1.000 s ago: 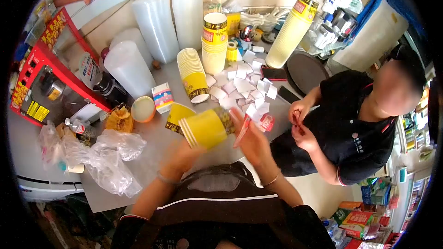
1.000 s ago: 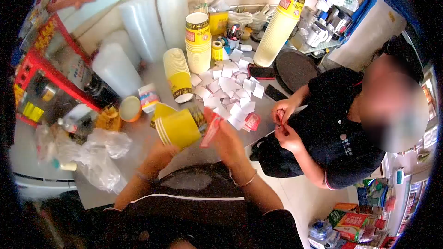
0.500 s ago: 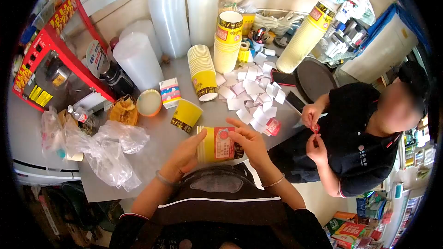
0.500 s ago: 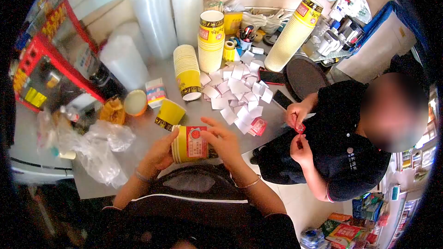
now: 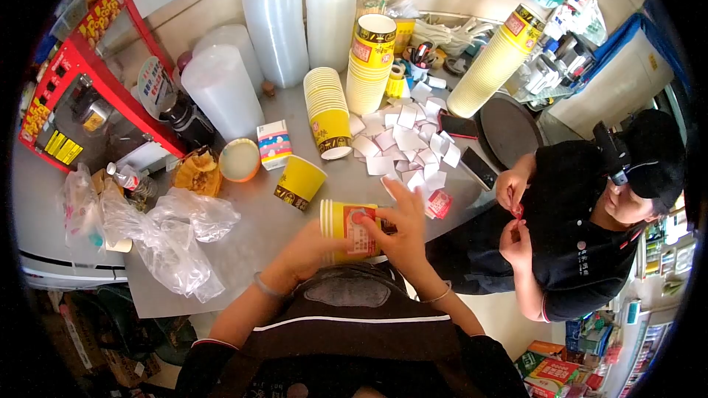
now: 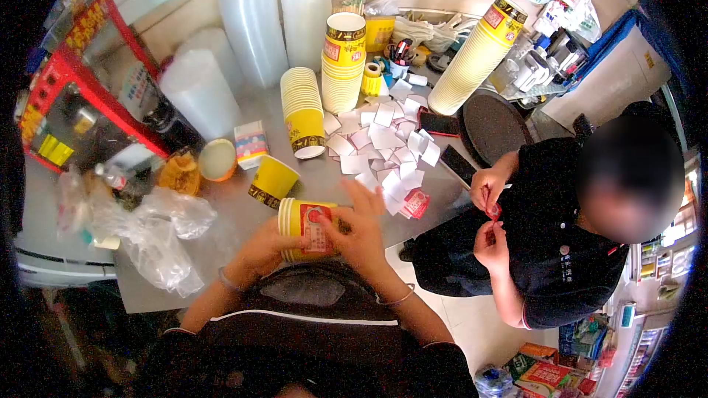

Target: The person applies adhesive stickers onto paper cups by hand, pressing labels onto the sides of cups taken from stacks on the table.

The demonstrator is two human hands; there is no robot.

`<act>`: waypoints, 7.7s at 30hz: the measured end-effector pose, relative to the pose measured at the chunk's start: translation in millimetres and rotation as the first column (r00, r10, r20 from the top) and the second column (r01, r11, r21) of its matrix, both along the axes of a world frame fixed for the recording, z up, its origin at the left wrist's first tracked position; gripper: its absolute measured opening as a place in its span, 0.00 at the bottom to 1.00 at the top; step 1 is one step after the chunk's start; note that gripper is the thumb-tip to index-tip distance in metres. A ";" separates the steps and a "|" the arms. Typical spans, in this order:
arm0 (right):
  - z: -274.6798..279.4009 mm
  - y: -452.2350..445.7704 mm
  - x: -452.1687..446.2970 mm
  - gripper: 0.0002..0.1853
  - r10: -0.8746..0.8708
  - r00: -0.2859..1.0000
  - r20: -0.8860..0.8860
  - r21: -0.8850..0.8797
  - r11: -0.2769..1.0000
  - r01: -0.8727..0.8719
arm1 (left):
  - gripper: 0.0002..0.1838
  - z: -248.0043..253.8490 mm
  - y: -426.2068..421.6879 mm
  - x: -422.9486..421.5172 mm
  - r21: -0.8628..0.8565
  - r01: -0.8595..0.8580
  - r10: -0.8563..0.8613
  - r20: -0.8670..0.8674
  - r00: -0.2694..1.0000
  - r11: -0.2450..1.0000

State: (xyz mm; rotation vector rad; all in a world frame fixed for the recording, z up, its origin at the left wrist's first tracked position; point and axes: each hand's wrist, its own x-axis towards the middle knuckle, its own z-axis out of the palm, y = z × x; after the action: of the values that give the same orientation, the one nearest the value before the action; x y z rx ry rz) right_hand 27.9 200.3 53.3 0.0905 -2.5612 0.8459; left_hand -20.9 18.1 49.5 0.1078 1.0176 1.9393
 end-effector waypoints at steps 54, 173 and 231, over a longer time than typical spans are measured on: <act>-71.3 67.5 -53.7 0.56 0.157 0.978 0.138 -0.829 0.558 0.028 | 0.21 -17.7 19.1 -86.5 -0.250 -0.321 0.235 -0.320 0.918 0.914; -10.9 19.0 17.1 0.18 -0.252 0.968 -0.015 0.189 0.950 0.250 | 0.22 -25.2 9.7 33.1 -0.364 -0.083 -0.084 -0.422 0.903 0.928; -31.9 52.7 -126.6 0.24 -0.131 0.981 -0.143 -0.328 0.941 0.078 | 0.20 -36.6 -29.1 -60.8 -0.067 -0.591 0.595 0.101 0.797 0.804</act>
State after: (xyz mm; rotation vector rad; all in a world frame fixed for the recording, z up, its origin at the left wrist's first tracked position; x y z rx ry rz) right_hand -98.7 253.0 21.4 -0.0737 -2.2239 1.1514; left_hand -81.7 -11.0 12.9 -0.3917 1.0852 2.4578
